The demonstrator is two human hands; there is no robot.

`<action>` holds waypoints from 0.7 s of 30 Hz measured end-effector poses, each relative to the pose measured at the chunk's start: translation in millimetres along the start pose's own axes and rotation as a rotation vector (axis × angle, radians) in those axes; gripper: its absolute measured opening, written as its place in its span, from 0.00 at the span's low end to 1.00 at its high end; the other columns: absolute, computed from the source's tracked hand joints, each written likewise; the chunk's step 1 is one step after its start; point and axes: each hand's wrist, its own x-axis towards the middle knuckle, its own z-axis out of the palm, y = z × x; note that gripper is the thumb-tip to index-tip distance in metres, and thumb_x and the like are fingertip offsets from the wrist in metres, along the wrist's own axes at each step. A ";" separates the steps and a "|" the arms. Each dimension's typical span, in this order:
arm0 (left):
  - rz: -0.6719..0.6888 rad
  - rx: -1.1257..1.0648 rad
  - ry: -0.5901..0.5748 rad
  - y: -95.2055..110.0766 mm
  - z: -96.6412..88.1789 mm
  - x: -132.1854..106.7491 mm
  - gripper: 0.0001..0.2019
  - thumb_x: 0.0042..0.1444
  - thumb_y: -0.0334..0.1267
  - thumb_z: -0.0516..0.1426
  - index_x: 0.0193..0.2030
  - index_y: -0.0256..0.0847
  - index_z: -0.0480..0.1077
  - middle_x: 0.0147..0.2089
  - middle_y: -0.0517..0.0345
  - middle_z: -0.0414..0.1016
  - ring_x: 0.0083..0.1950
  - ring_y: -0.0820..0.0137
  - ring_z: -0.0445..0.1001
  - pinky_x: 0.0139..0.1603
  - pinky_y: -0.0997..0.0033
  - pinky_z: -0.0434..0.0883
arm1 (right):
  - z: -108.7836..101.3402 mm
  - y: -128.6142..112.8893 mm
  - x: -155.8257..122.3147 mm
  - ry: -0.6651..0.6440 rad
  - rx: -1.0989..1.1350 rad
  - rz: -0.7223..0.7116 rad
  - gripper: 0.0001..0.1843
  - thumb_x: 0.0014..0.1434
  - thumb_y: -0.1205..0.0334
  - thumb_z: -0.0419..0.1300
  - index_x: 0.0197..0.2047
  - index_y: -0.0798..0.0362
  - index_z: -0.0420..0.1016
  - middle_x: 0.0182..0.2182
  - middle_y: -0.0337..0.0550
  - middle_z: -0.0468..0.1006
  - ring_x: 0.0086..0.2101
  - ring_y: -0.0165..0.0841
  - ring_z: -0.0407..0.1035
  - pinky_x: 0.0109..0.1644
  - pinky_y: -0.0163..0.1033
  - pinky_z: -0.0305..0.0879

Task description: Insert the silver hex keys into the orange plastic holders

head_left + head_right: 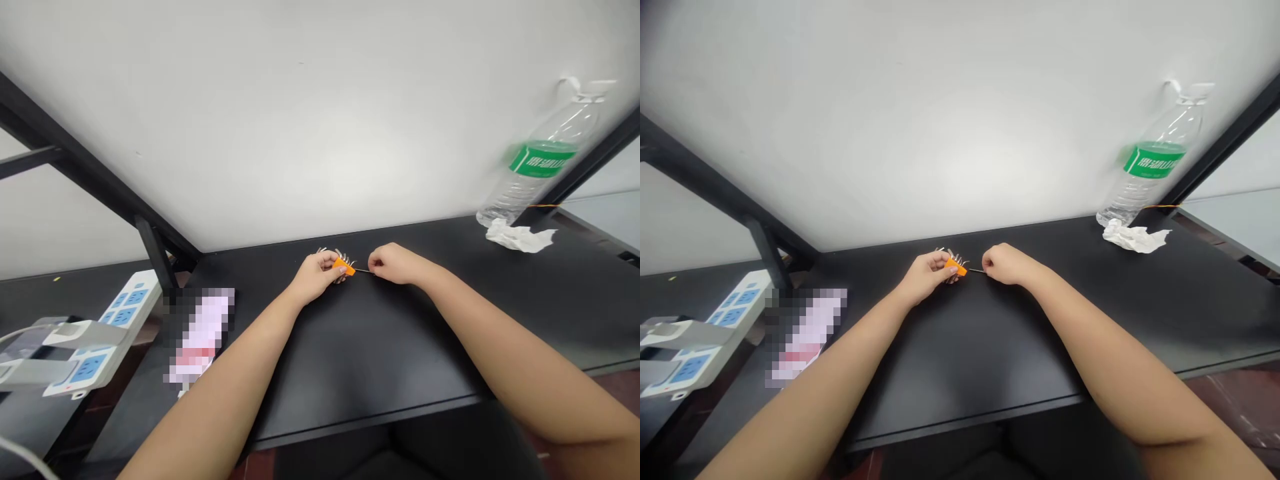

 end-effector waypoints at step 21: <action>-0.009 -0.082 0.046 0.3 0.1 1.1 0.22 0.50 0.52 0.70 0.39 0.35 0.72 0.37 0.51 0.79 0.33 0.71 0.76 0.36 0.68 0.77 | -4.6 -3.8 -8.7 0.242 0.055 -0.324 0.08 0.59 0.73 0.55 0.37 0.54 0.74 0.35 0.41 0.75 0.33 0.27 0.66 0.38 0.32 0.59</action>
